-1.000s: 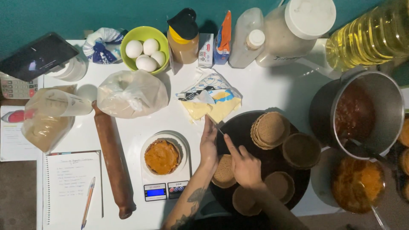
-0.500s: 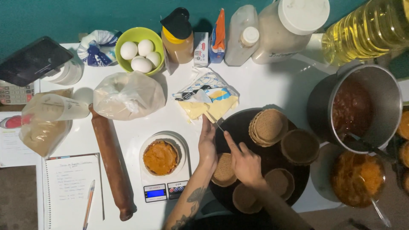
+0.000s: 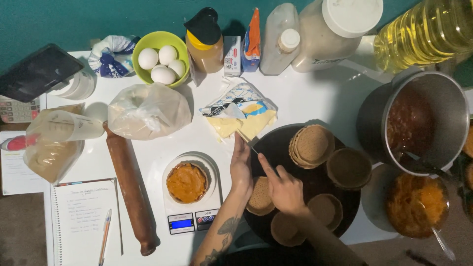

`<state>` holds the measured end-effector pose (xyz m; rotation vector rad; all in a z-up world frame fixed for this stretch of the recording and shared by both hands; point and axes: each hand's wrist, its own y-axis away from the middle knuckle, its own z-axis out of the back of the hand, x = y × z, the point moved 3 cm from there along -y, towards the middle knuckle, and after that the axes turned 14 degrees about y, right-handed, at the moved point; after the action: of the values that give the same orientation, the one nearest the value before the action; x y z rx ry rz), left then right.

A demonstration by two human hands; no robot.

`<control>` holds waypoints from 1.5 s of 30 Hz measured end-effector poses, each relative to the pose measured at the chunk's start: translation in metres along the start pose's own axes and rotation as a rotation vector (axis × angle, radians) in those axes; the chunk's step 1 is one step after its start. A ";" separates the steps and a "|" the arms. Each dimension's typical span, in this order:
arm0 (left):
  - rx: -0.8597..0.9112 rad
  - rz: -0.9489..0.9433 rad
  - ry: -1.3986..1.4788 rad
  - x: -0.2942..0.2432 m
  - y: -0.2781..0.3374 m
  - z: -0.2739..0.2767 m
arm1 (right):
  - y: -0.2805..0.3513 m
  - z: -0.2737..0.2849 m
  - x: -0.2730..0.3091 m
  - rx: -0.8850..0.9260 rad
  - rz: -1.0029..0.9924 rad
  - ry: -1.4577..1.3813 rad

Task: Filling tart shells with a savory mixture, topping with mashed pumpkin and a piece of cheese.

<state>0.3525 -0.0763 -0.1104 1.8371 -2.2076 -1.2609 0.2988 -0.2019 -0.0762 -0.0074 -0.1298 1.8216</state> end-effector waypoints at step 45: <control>-0.016 -0.012 0.032 -0.002 0.001 -0.005 | 0.000 -0.012 0.010 0.063 0.036 0.255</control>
<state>0.3546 -0.0772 -0.1048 1.8541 -2.1667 -1.2383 0.2977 -0.1915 -0.0879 -0.1980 0.1087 1.8435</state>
